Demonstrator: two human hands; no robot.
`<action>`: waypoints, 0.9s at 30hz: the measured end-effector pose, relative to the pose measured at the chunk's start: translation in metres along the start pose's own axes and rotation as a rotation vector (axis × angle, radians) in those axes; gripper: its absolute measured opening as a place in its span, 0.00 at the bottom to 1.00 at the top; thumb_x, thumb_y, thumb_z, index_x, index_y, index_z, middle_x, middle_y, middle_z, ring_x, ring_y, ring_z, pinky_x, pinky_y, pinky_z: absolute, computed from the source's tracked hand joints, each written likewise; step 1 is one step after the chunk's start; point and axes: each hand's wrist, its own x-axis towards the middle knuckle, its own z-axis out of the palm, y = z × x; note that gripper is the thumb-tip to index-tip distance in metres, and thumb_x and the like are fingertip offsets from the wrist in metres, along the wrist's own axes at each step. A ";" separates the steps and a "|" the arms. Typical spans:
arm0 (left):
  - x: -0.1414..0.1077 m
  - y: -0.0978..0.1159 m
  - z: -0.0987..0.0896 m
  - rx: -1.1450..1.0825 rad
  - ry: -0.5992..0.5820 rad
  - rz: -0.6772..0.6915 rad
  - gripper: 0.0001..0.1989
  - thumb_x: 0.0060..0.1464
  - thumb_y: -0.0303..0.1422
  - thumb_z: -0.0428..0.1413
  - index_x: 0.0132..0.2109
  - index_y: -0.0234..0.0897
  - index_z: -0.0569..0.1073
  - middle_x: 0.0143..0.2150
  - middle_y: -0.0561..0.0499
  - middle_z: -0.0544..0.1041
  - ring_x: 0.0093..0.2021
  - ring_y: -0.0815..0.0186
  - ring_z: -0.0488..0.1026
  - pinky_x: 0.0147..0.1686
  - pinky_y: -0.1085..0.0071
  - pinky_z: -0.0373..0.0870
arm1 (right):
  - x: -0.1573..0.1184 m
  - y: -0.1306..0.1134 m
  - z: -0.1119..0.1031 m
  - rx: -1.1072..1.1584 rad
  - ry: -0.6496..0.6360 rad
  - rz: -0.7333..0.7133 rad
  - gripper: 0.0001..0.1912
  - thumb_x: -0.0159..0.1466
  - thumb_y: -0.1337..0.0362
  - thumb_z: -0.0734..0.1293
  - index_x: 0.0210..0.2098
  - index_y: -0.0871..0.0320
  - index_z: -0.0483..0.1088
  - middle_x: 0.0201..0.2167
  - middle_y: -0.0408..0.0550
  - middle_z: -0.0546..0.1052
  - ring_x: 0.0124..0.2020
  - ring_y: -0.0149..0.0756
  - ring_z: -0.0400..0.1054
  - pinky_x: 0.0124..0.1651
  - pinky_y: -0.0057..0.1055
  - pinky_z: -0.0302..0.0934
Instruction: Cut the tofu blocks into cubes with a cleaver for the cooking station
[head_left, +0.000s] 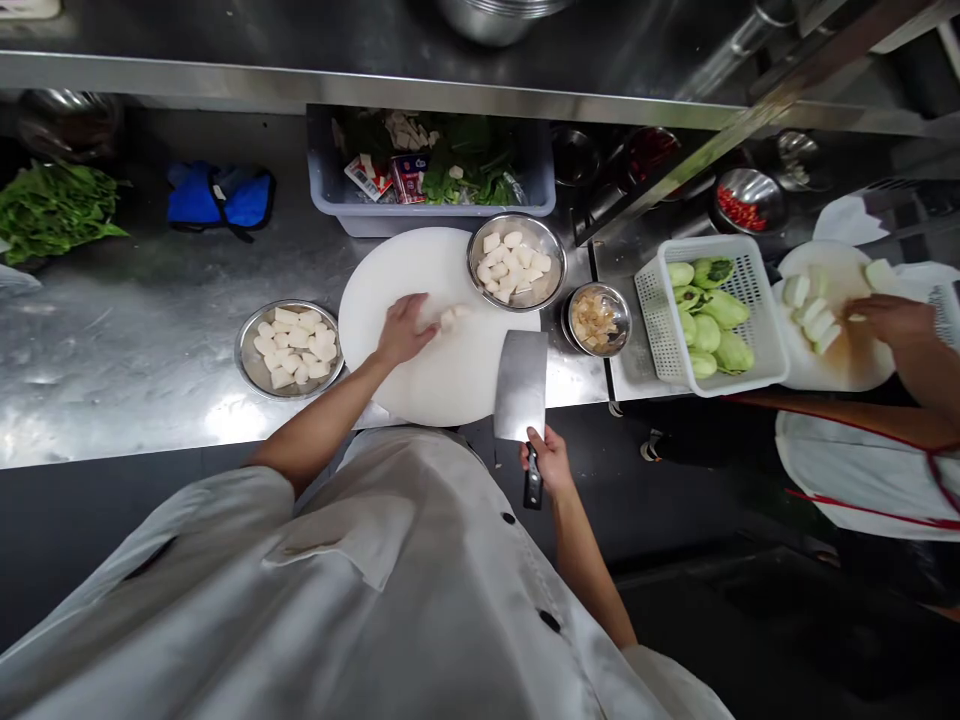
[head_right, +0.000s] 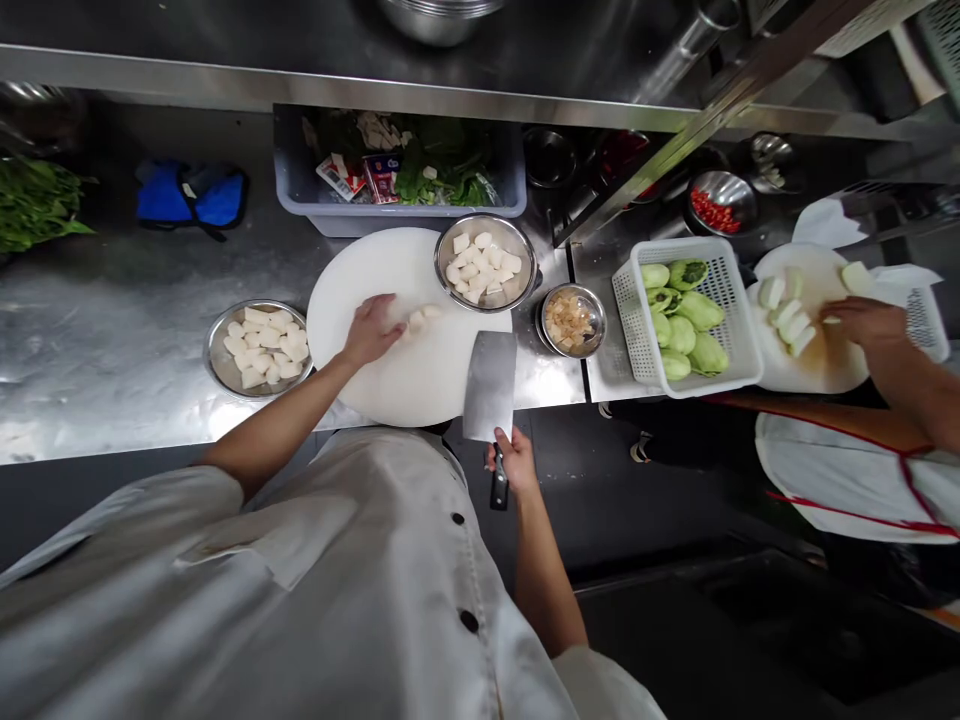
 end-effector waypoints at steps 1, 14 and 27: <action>0.013 0.010 0.007 -0.006 -0.039 0.044 0.31 0.63 0.47 0.54 0.68 0.38 0.66 0.67 0.40 0.70 0.68 0.50 0.64 0.68 0.53 0.57 | 0.009 0.000 0.015 0.034 -0.001 -0.006 0.28 0.57 0.36 0.70 0.31 0.52 0.59 0.16 0.33 0.66 0.12 0.27 0.57 0.16 0.25 0.50; -0.017 0.069 0.023 -0.068 0.217 0.034 0.17 0.63 0.38 0.53 0.55 0.38 0.77 0.62 0.40 0.74 0.63 0.53 0.68 0.64 0.53 0.64 | 0.019 -0.038 0.085 -0.186 -0.331 -0.162 0.17 0.68 0.49 0.62 0.30 0.54 0.62 0.15 0.34 0.68 0.13 0.26 0.60 0.20 0.24 0.52; 0.216 0.129 0.020 -0.199 0.006 0.224 0.10 0.64 0.29 0.50 0.39 0.35 0.77 0.41 0.42 0.80 0.47 0.54 0.75 0.55 0.58 0.67 | -0.006 -0.069 0.021 0.046 -0.011 -0.183 0.21 0.64 0.43 0.66 0.30 0.53 0.60 0.17 0.33 0.66 0.12 0.26 0.60 0.18 0.25 0.51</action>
